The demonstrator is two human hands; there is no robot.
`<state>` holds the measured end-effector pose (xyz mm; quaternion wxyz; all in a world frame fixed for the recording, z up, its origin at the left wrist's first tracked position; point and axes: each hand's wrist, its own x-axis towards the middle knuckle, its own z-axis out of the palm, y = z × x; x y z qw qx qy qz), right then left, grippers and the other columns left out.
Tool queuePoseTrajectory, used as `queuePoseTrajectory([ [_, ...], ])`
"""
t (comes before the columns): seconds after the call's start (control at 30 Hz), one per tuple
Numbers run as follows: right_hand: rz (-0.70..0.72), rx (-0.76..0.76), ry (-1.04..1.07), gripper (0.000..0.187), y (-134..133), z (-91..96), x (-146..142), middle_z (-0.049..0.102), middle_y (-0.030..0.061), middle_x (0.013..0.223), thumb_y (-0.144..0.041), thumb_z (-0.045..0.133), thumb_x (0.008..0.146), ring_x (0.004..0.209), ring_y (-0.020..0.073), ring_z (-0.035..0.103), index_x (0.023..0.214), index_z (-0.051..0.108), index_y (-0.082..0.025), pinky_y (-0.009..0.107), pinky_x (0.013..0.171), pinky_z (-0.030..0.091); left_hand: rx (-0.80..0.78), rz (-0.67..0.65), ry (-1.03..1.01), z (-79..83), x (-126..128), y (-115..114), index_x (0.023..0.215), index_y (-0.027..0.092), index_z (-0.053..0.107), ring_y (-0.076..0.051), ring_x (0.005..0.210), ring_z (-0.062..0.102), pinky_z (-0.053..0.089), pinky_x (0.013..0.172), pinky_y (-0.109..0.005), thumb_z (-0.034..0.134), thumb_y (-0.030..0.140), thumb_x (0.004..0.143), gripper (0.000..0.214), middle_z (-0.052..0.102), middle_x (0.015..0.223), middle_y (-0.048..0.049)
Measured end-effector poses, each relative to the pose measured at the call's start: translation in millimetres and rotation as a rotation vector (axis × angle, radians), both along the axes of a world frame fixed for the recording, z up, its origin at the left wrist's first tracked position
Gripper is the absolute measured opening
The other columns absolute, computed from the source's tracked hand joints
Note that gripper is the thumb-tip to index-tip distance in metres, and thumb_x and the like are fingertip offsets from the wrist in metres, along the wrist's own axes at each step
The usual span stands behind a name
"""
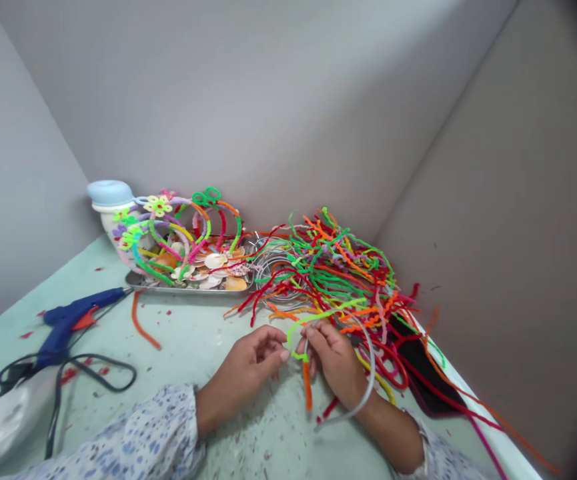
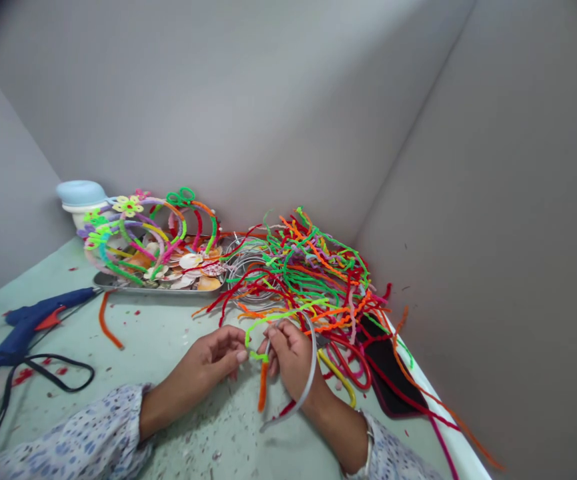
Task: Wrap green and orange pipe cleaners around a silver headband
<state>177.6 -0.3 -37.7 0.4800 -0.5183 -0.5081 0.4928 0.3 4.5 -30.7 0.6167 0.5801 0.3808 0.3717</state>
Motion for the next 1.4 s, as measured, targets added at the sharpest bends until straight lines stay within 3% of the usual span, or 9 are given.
queuePoseTrajectory([
  [0.13,0.047,0.010,-0.008,0.034,0,-4.2,-2,0.061,-0.0025,0.063,-0.051,0.050,0.087,0.036,0.0069,0.049,0.079,0.055,-0.018,0.018,0.036,0.039,0.011,-0.054,0.017,-1.9,0,1,0.087,0.015,0.057,-0.010,0.061,0.048,0.041,0.057,-0.021,0.063,0.034,0.083,0.020,0.053,0.070,0.0026],
  [0.33,0.144,0.036,-0.084,0.028,-3,-10.5,-1,0.057,-0.0046,0.056,-0.045,0.051,0.090,0.039,0.0074,0.050,0.085,0.059,-0.018,0.017,0.039,0.040,0.032,-0.013,0.012,5.3,-2,4,0.090,0.014,0.062,-0.011,0.066,0.047,0.038,0.059,-0.022,0.064,0.035,0.082,0.022,0.058,0.076,-0.0002],
  [0.5,0.103,-0.023,0.031,0.028,1,-8.0,0,0.062,-0.0035,0.063,-0.045,0.055,0.087,0.036,0.0066,0.050,0.090,0.057,-0.018,0.017,0.035,0.039,0.043,0.018,0.037,2.8,-6,5,0.075,0.014,0.061,-0.010,0.059,0.039,0.031,0.056,-0.021,0.065,0.036,0.081,0.024,0.049,0.062,0.0037],
  [0.83,-0.035,-0.056,0.165,0.033,5,1.0,0,0.062,-0.0039,0.061,-0.050,0.060,0.079,0.036,0.0069,0.051,0.086,0.053,-0.018,0.016,0.034,0.038,0.095,0.014,-0.045,9.8,-10,4,0.072,0.015,0.058,-0.011,0.067,0.042,0.033,0.060,-0.022,0.065,0.038,0.081,0.026,0.051,0.076,0.0004],
  [0.97,-0.024,-0.060,0.189,0.034,4,0.9,-1,0.059,-0.0054,0.054,-0.050,0.059,0.079,0.036,0.0077,0.051,0.087,0.052,-0.018,0.015,0.034,0.038,0.087,0.010,-0.008,3.9,-11,5,0.061,0.014,0.053,-0.011,0.063,0.043,0.034,0.059,-0.022,0.065,0.041,0.082,0.036,0.049,0.070,0.0006],
  [1.07,-0.002,-0.047,0.160,0.033,4,-0.5,0,0.059,-0.0054,0.055,-0.050,0.057,0.081,0.036,0.0078,0.051,0.088,0.052,-0.018,0.016,0.034,0.038,-0.052,0.080,-0.043,-0.7,-10,7,0.069,0.014,0.058,-0.009,0.054,0.041,0.032,0.052,-0.021,0.053,0.044,0.090,0.037,0.048,0.061,0.0018],
  [1.2,-0.007,-0.049,0.127,0.030,5,0.0,0,0.063,-0.0033,0.062,-0.048,0.056,0.082,0.035,0.0064,0.050,0.084,0.052,-0.018,0.016,0.034,0.038,-0.176,0.158,-0.203,1.1,-7,9,0.082,0.014,0.060,-0.008,0.050,0.043,0.033,0.048,-0.020,0.048,0.046,0.092,0.035,0.056,0.070,-0.0004],
  [1.33,-0.023,-0.059,0.112,0.028,5,0.5,0,0.062,-0.0035,0.062,-0.046,0.056,0.084,0.037,0.0071,0.051,0.083,0.052,-0.018,0.017,0.036,0.040,-0.155,0.092,-0.160,2.4,-6,9,0.100,0.017,0.057,-0.009,0.052,0.048,0.035,0.048,-0.020,0.053,0.049,0.089,0.034,0.057,0.072,0.0005],
  [1.4,-0.037,-0.057,0.104,0.028,5,-1.5,0,0.062,-0.0031,0.063,-0.046,0.055,0.085,0.039,0.0081,0.053,0.086,0.052,-0.018,0.018,0.038,0.042,-0.100,0.020,-0.066,0.2,-6,7,0.099,0.017,0.057,-0.009,0.055,0.047,0.036,0.050,-0.020,0.060,0.045,0.085,0.032,0.056,0.073,0.0013],
])
